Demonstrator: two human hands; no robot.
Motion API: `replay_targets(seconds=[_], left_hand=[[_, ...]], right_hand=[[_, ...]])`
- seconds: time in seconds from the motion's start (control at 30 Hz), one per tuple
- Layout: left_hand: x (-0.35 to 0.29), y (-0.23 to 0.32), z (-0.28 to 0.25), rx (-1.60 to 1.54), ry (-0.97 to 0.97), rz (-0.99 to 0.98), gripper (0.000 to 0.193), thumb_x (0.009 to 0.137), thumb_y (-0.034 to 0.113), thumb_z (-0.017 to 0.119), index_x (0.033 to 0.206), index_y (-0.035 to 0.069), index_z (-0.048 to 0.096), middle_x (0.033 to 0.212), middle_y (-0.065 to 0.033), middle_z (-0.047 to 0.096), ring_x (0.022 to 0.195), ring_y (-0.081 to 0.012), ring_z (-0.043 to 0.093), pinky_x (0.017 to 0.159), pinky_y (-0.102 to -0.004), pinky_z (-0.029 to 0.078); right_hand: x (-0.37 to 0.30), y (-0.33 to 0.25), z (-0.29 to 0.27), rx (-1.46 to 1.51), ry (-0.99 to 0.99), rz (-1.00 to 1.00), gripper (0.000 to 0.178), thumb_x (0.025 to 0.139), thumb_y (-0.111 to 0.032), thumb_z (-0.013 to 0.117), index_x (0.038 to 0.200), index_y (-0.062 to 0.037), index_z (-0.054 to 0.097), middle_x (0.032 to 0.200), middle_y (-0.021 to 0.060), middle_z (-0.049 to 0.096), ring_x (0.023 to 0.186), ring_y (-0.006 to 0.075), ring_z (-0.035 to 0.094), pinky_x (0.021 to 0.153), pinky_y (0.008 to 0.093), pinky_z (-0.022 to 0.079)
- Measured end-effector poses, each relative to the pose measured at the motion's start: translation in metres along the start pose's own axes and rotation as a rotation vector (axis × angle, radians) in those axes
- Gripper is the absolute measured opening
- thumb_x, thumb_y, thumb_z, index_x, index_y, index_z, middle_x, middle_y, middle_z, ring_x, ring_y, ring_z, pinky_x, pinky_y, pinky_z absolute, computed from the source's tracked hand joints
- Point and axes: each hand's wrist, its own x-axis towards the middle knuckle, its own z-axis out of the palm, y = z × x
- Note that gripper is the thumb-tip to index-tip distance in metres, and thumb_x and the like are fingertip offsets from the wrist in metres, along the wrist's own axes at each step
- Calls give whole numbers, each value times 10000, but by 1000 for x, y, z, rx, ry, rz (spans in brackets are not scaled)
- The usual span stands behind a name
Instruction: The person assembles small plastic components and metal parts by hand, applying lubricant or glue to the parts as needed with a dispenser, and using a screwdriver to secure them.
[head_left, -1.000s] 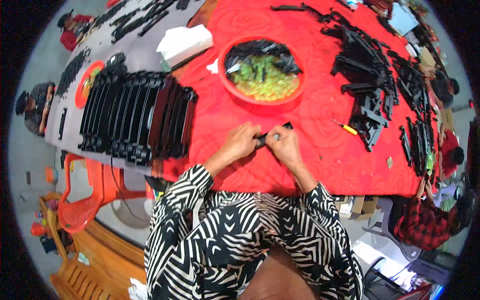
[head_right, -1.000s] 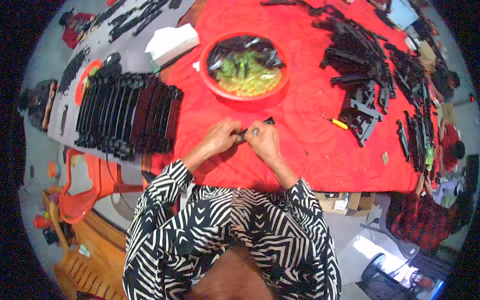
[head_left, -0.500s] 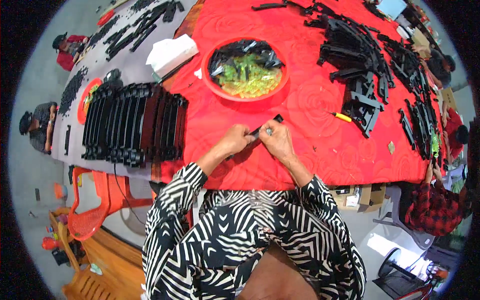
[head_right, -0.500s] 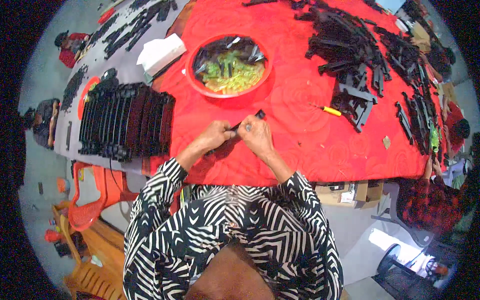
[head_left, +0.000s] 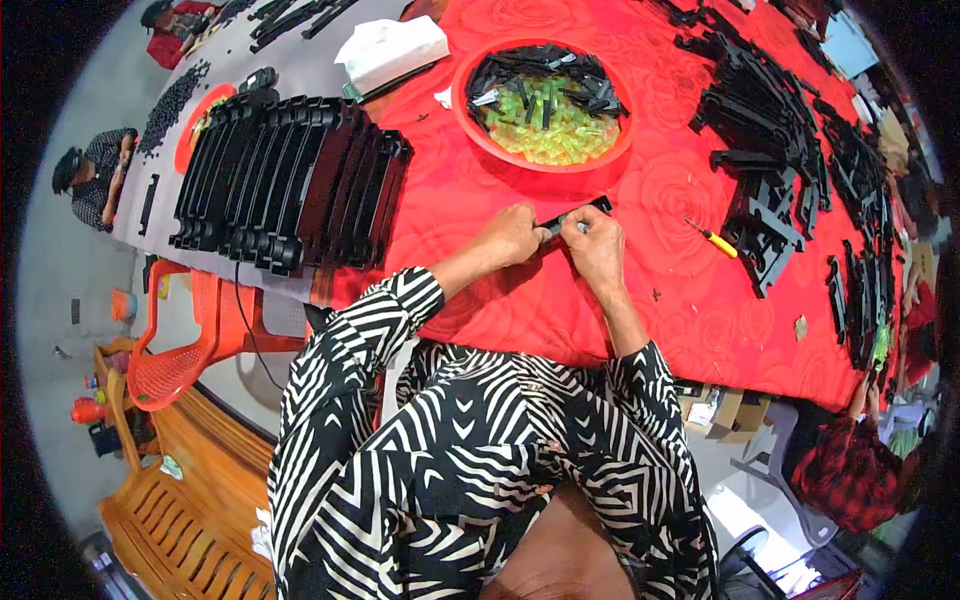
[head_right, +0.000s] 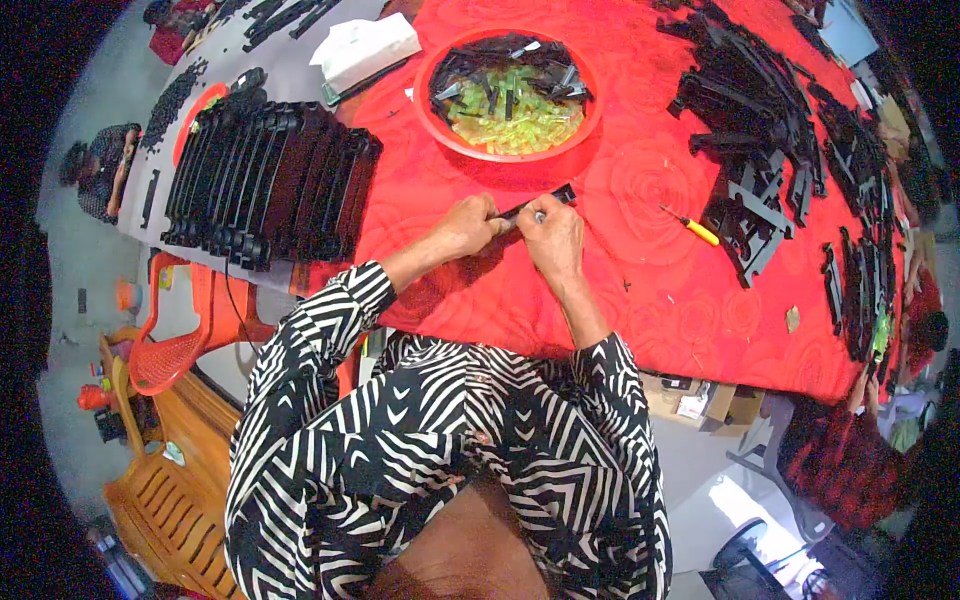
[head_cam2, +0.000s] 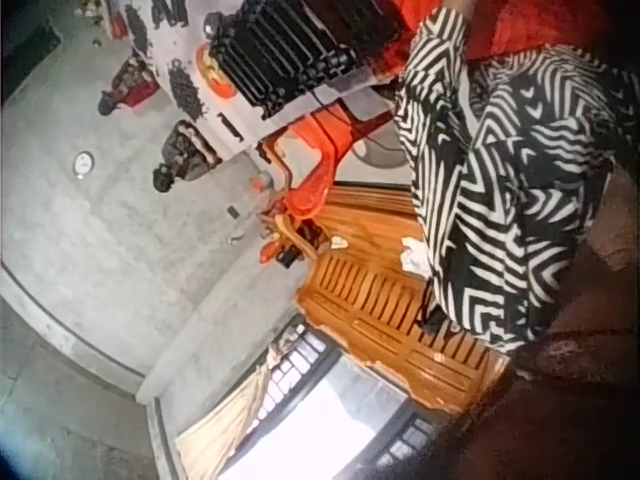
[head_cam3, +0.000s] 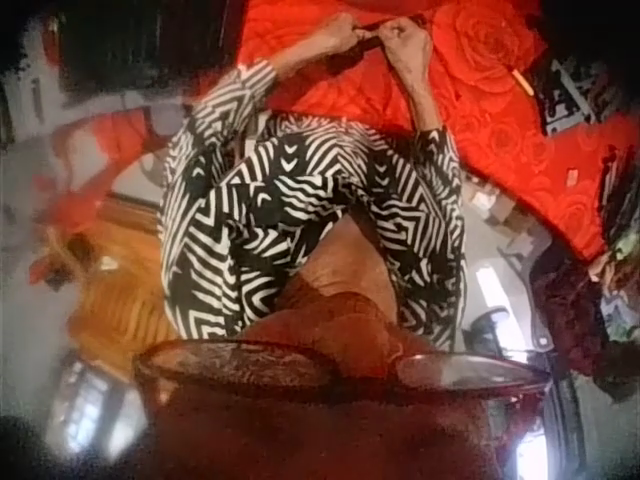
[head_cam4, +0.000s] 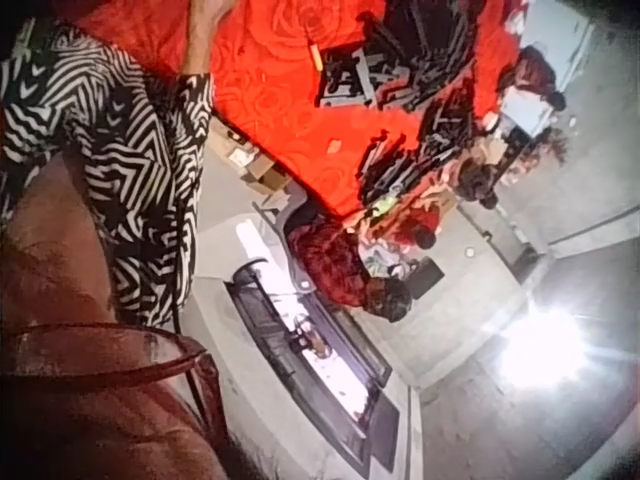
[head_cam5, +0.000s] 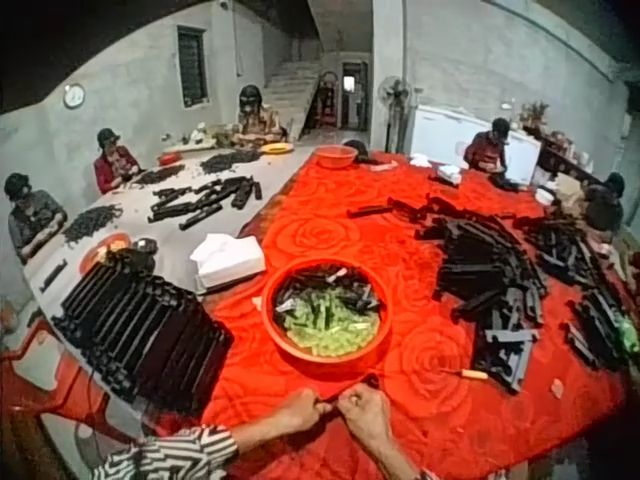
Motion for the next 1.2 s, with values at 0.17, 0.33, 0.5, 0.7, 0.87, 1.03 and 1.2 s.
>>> replay_targets(seconds=[0.17,0.33,0.5,0.7,0.87,1.03,1.2], left_hand=[[-4,13,-14,-39,-81,-56,341,763,265,654,692,-66,605,718,-289,592,734,-388,623,637,-469,470],[-4,17,-10,-153,-131,-171,342,793,278,633,683,-45,607,582,-190,580,561,-278,607,523,-407,460],[0,12,-9,-56,-170,-170,324,818,291,614,725,-20,612,532,-128,573,463,-208,587,444,-362,450],[-3,20,-14,-106,-160,-205,395,815,358,608,677,-13,613,497,-129,562,415,-219,572,422,-358,456],[3,31,-15,-98,-229,-231,446,826,374,594,612,-16,610,485,-115,563,411,-202,575,414,-342,465],[1,31,-20,-113,-221,-290,462,824,380,591,583,-14,605,487,-109,568,405,-193,573,405,-328,472],[3,36,-25,-125,-240,-305,442,805,354,599,548,-5,589,498,-86,578,408,-175,569,414,-314,476]], right_hand=[[4,3,-1,14,-9,13,172,735,-167,587,731,0,628,565,139,577,509,220,565,504,357,437],[8,12,-11,264,-207,218,150,796,-101,540,726,4,622,536,-1,521,480,68,461,439,262,365],[12,8,-17,345,-282,229,154,808,-87,519,746,4,626,523,-8,506,438,61,442,404,236,341],[8,6,-13,430,-267,273,154,841,-74,496,773,-33,628,534,-56,472,426,23,382,391,203,275],[3,8,-16,372,-148,247,142,809,-62,510,764,3,628,535,-21,498,453,49,431,410,236,330],[5,11,-7,329,-186,208,142,825,-62,501,792,-3,626,541,-36,493,449,40,420,408,222,312],[5,10,-11,326,-212,207,150,836,-46,478,828,-12,624,550,-45,489,438,34,407,399,207,296]])
